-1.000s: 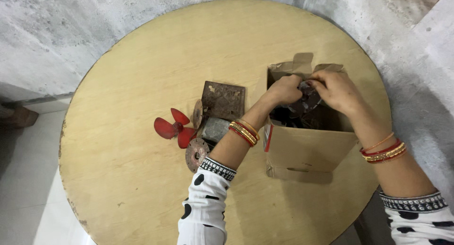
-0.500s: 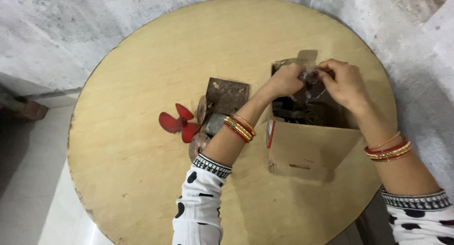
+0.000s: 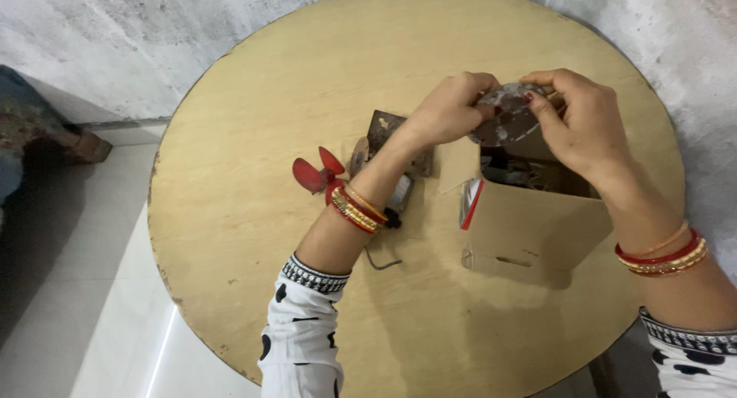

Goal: The person removes various objects from a cardboard box and places them on a round wooden table. Items include a red fan blade, metal rods, a bent wire, and several metal plates and discs. The person handles each item individually and arranges them on the table.

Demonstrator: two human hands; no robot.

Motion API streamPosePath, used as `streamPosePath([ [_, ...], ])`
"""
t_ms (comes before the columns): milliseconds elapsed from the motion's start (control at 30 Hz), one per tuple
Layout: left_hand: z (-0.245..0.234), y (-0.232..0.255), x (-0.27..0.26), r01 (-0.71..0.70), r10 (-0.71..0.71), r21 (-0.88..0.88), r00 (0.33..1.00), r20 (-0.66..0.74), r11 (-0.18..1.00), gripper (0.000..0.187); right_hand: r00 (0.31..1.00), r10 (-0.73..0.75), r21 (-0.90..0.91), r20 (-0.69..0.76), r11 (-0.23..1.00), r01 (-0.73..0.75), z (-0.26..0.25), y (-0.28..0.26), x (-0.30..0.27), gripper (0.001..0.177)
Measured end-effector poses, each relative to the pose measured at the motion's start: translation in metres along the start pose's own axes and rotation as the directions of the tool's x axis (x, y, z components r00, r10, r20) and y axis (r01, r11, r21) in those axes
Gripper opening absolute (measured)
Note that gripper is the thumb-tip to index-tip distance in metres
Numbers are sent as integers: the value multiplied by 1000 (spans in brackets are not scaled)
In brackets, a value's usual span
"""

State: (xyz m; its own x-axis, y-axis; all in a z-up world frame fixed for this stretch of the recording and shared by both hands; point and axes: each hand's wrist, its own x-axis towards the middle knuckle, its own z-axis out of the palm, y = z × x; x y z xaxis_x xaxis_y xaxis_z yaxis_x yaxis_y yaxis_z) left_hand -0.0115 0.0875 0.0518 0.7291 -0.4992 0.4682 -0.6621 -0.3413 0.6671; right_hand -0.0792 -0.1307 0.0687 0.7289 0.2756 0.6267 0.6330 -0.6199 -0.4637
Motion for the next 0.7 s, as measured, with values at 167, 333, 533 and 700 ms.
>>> streamPosePath([
  [167, -40, 5, -36, 92, -91, -46, 996, 24, 995, 22, 998, 10, 46, 67, 999, -13, 26, -37, 9, 25],
  [333, -70, -11, -72, 141, -142, 72, 990, 19, 987, 23, 989, 29, -27, 146, 999, -25, 61, -61, 12, 29],
  [533, -87, -51, -110, 207, -214, 134, 976, 42, 969, 25, 968, -74, -87, 238, 991, 97, 118, -70, 11, 32],
  [700, -75, -101, -142, 261, -265, 155, 964, 1, 953, 30, 918, 110, -300, 380, 954, 10, 167, -67, 2, 47],
])
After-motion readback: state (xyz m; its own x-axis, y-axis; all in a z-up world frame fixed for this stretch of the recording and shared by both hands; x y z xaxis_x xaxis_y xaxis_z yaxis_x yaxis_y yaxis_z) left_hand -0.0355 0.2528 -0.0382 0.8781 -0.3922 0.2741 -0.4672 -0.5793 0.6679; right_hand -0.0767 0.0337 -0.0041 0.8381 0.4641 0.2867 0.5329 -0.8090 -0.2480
